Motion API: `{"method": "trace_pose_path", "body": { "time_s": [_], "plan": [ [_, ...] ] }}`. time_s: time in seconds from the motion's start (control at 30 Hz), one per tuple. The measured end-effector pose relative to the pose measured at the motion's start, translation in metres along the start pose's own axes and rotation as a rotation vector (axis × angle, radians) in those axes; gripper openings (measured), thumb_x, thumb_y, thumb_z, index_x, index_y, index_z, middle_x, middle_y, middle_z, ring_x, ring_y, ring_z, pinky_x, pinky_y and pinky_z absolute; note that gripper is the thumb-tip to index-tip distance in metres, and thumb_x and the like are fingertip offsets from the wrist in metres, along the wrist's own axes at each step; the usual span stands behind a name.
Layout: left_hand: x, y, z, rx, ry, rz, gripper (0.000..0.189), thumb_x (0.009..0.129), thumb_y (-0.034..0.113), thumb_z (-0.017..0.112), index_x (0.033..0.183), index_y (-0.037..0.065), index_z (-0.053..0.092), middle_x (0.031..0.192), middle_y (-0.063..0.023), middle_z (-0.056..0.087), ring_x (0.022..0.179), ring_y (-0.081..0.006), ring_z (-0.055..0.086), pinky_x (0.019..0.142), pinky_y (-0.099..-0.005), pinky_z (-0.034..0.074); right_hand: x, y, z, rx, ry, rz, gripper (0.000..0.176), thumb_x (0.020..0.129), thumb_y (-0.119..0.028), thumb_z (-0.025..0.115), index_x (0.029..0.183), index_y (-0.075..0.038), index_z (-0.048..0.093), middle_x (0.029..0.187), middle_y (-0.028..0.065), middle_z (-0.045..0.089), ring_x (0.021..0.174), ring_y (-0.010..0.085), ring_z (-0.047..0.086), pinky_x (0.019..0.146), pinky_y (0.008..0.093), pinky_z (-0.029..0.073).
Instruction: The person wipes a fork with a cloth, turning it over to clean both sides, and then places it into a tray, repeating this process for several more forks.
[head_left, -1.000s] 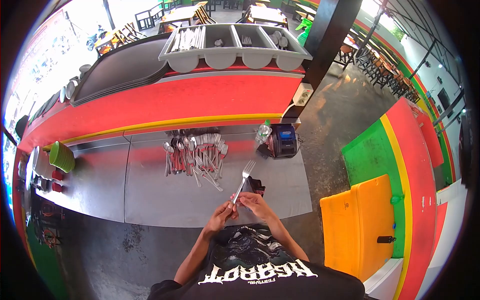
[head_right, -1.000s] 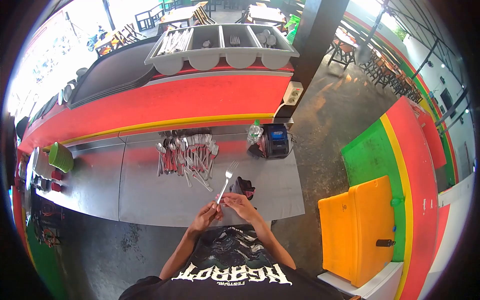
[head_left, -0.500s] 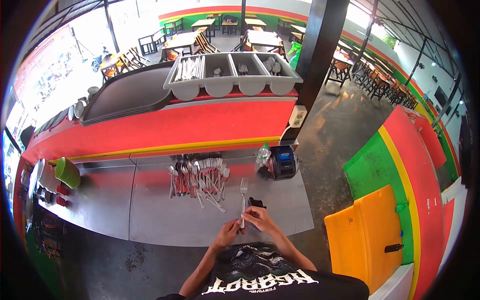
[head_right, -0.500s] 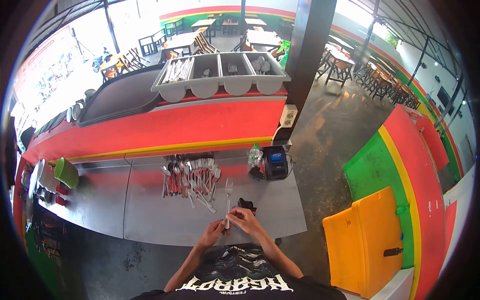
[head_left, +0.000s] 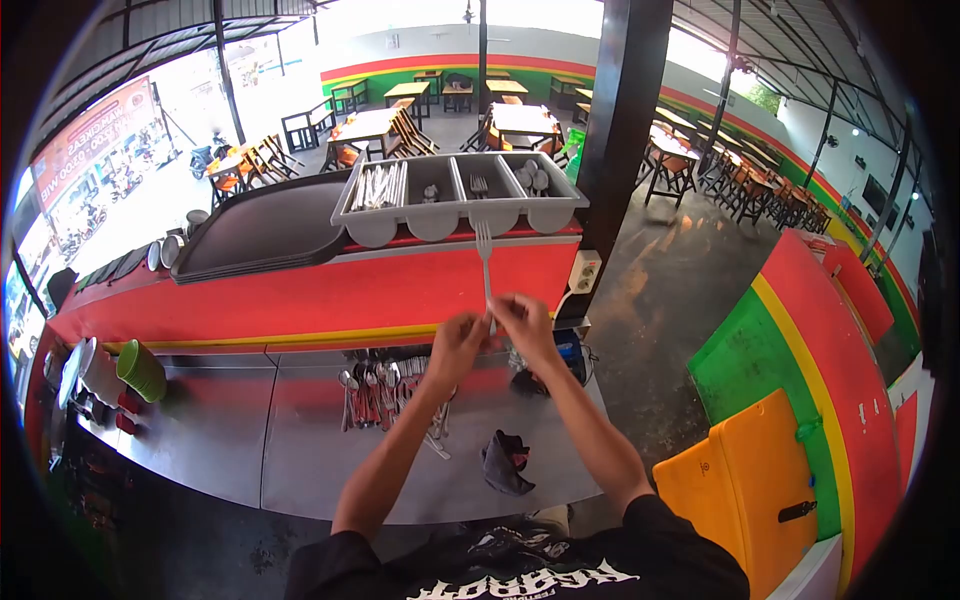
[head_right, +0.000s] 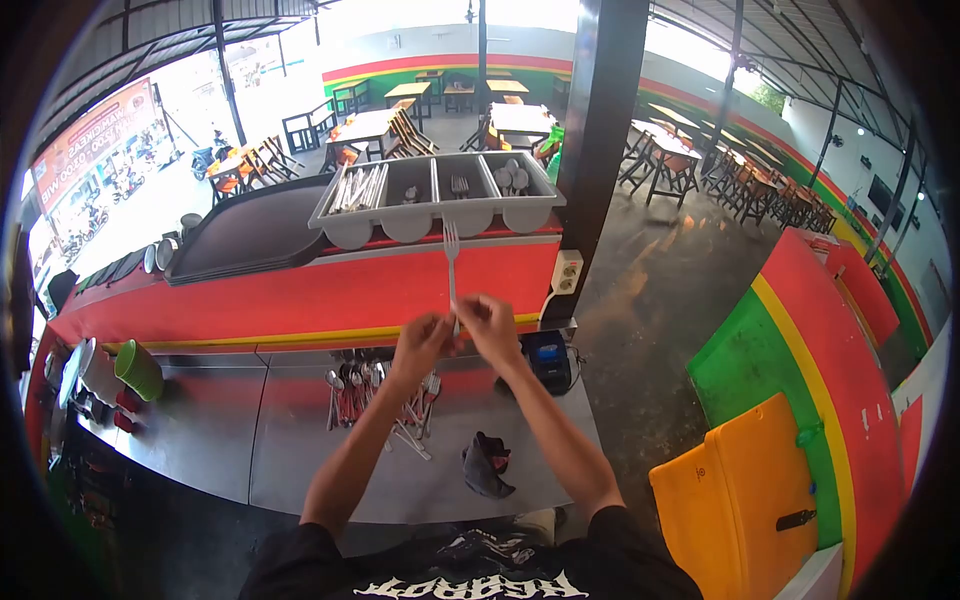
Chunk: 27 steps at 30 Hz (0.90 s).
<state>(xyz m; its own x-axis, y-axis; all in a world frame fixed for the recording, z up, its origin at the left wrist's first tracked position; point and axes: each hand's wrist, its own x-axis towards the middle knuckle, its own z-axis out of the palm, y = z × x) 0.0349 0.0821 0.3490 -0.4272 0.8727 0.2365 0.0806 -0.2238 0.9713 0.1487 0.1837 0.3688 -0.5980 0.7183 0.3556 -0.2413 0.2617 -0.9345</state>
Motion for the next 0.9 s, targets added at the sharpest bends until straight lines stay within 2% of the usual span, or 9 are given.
{"method": "trace_pose_path", "body": {
  "time_s": [0.07, 0.17, 0.37, 0.47, 0.57, 0.77, 0.9],
  "plan": [
    [0.039, 0.026, -0.002, -0.028, -0.015, 0.063, 0.034, 0.1, 0.034, 0.055, 0.091, 0.003, 0.066, 0.074, -0.0029, 0.067, 0.063, -0.0082, 0.059, 0.057, -0.0234, 0.044, 0.041, -0.019, -0.001, 0.004, 0.017, -0.074, 0.02, 0.094, -0.019, 0.065, 0.09, 0.0, 0.071, 0.076, 0.0018, 0.068, 0.069, 0.0057, 0.059, 0.06, 0.0222, 0.046],
    [0.095, 0.052, -0.011, -0.036, -0.022, -0.038, 0.032, 0.1, 0.035, 0.054, 0.092, 0.006, 0.067, 0.076, -0.0011, 0.068, 0.064, -0.0071, 0.058, 0.056, -0.0222, 0.042, 0.099, -0.017, -0.005, 0.063, 0.065, 0.058, 0.022, 0.092, -0.027, 0.067, 0.089, -0.006, 0.073, 0.077, -0.0004, 0.069, 0.066, 0.0057, 0.061, 0.057, 0.0214, 0.044],
    [0.166, 0.047, -0.021, -0.121, 0.076, -0.211, 0.029, 0.1, 0.033, 0.052, 0.09, 0.012, 0.069, 0.077, 0.0013, 0.07, 0.063, -0.0058, 0.058, 0.055, -0.0224, 0.04, 0.152, -0.022, -0.002, 0.15, 0.08, 0.307, 0.018, 0.091, -0.027, 0.067, 0.097, -0.011, 0.073, 0.082, -0.0027, 0.07, 0.069, 0.0044, 0.062, 0.058, 0.0207, 0.043],
    [0.187, 0.04, -0.023, -0.089, 0.138, -0.243, 0.031, 0.1, 0.036, 0.052, 0.09, 0.012, 0.068, 0.079, 0.0003, 0.071, 0.062, -0.0064, 0.058, 0.053, -0.0238, 0.04, 0.164, -0.012, -0.004, 0.158, 0.071, 0.3, 0.019, 0.091, -0.025, 0.066, 0.104, -0.011, 0.072, 0.087, -0.0024, 0.071, 0.074, 0.0049, 0.065, 0.059, 0.0217, 0.044],
    [0.199, 0.03, -0.026, -0.127, 0.158, -0.238, 0.031, 0.1, 0.038, 0.052, 0.092, 0.011, 0.068, 0.079, 0.0003, 0.069, 0.064, -0.0091, 0.058, 0.057, -0.0261, 0.041, 0.166, -0.008, -0.002, 0.208, 0.076, 0.256, 0.023, 0.091, -0.025, 0.067, 0.109, -0.01, 0.069, 0.09, -0.0006, 0.072, 0.079, 0.0059, 0.066, 0.061, 0.0222, 0.045],
    [0.191, 0.028, -0.016, -0.082, 0.261, -0.247, 0.039, 0.1, 0.044, 0.049, 0.094, 0.009, 0.066, 0.079, -0.0032, 0.067, 0.068, -0.0127, 0.062, 0.057, -0.0285, 0.042, 0.158, -0.003, -0.006, 0.128, 0.093, 0.218, 0.029, 0.09, -0.025, 0.067, 0.113, -0.007, 0.067, 0.094, 0.0007, 0.072, 0.084, 0.0084, 0.067, 0.066, 0.0225, 0.046],
    [0.163, 0.002, -0.013, -0.042, 0.163, -0.183, 0.039, 0.1, 0.044, 0.049, 0.094, 0.008, 0.065, 0.078, -0.0036, 0.066, 0.07, -0.013, 0.062, 0.059, -0.0284, 0.043, 0.137, 0.028, -0.013, 0.108, 0.071, 0.164, 0.031, 0.092, -0.024, 0.065, 0.116, -0.005, 0.066, 0.1, 0.0039, 0.071, 0.089, 0.0122, 0.067, 0.071, 0.0263, 0.049]
  ]
}}
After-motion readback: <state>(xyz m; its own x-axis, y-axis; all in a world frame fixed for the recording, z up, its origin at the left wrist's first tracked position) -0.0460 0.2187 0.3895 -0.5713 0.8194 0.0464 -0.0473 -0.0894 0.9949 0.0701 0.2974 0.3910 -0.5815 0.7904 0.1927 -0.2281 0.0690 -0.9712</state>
